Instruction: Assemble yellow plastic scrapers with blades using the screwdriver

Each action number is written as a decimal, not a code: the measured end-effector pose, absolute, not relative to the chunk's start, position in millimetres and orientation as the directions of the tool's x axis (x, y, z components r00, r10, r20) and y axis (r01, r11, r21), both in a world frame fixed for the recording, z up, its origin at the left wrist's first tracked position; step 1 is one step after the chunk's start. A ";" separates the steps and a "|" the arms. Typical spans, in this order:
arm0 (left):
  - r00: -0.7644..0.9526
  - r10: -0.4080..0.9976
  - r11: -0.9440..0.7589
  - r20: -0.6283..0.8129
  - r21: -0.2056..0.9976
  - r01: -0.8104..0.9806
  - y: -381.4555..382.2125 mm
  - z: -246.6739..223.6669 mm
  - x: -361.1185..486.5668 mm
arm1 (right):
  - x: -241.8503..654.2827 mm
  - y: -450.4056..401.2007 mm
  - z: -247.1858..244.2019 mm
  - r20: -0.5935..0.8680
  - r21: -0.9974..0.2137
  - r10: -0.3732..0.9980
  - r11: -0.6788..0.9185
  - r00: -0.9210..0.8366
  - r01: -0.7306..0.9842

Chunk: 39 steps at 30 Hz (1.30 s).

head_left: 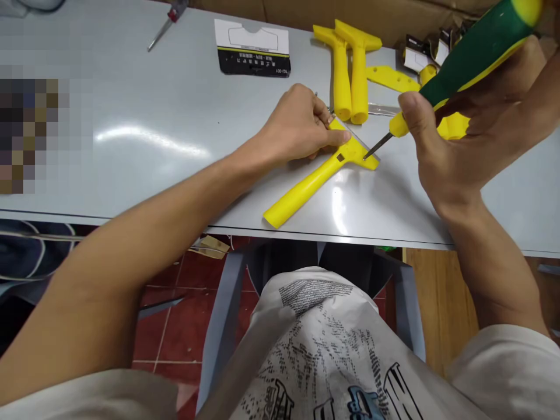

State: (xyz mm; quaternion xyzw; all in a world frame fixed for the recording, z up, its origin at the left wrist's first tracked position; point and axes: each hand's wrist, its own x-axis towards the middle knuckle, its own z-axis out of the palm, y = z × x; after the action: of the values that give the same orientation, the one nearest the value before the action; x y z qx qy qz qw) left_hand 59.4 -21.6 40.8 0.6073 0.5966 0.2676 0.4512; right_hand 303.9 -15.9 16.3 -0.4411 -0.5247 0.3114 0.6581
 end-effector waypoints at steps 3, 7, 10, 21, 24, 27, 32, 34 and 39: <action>0.103 0.965 0.159 -0.241 0.849 0.504 -24.0 45.2 64.2 | 305.0 -6.0 15.4 0.733 -0.676 0.640 0.721 0.231 0.151; 0.051 0.965 0.195 -0.259 0.830 0.523 -26.8 46.6 67.0 | 313.2 8.4 18.2 0.933 -0.306 0.320 0.946 -0.166 0.105; 0.053 0.963 0.194 -0.264 0.818 0.542 -27.4 44.6 66.2 | 316.7 16.5 16.0 0.901 -0.382 0.388 0.922 -0.197 0.065; 0.021 0.963 0.210 -0.268 0.799 0.564 -32.3 51.9 72.8 | 309.7 24.7 -1.4 0.831 -0.517 0.509 0.856 -0.224 0.026; 0.029 0.967 0.192 -0.252 0.801 0.567 -31.1 50.2 72.0 | 311.2 26.5 -2.0 0.851 -0.492 0.471 0.869 -0.232 -0.043; 0.037 0.970 0.179 -0.241 0.807 0.563 -28.6 46.7 69.5 | 314.5 21.9 2.2 0.810 -0.545 0.512 0.837 -0.286 -0.046; 0.061 0.973 0.149 -0.223 0.810 0.568 -27.1 41.6 65.2 | 310.4 17.0 1.3 0.832 -0.531 0.490 0.839 -0.259 -0.119; 0.071 0.973 0.140 -0.219 0.808 0.573 -27.0 40.3 63.8 | 306.5 17.0 -0.6 0.860 -0.488 0.448 0.861 -0.244 -0.140; 0.053 0.966 0.181 -0.254 0.807 0.563 -26.4 41.1 63.6 | 307.0 14.7 6.1 0.785 -0.588 0.529 0.800 -0.322 -0.120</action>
State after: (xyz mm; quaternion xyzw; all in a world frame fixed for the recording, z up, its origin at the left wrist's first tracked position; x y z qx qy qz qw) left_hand 63.6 -26.4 41.1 0.5929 0.6445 0.2408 0.4185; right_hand 307.0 14.7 6.1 -0.1346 -0.7608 0.2863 0.5666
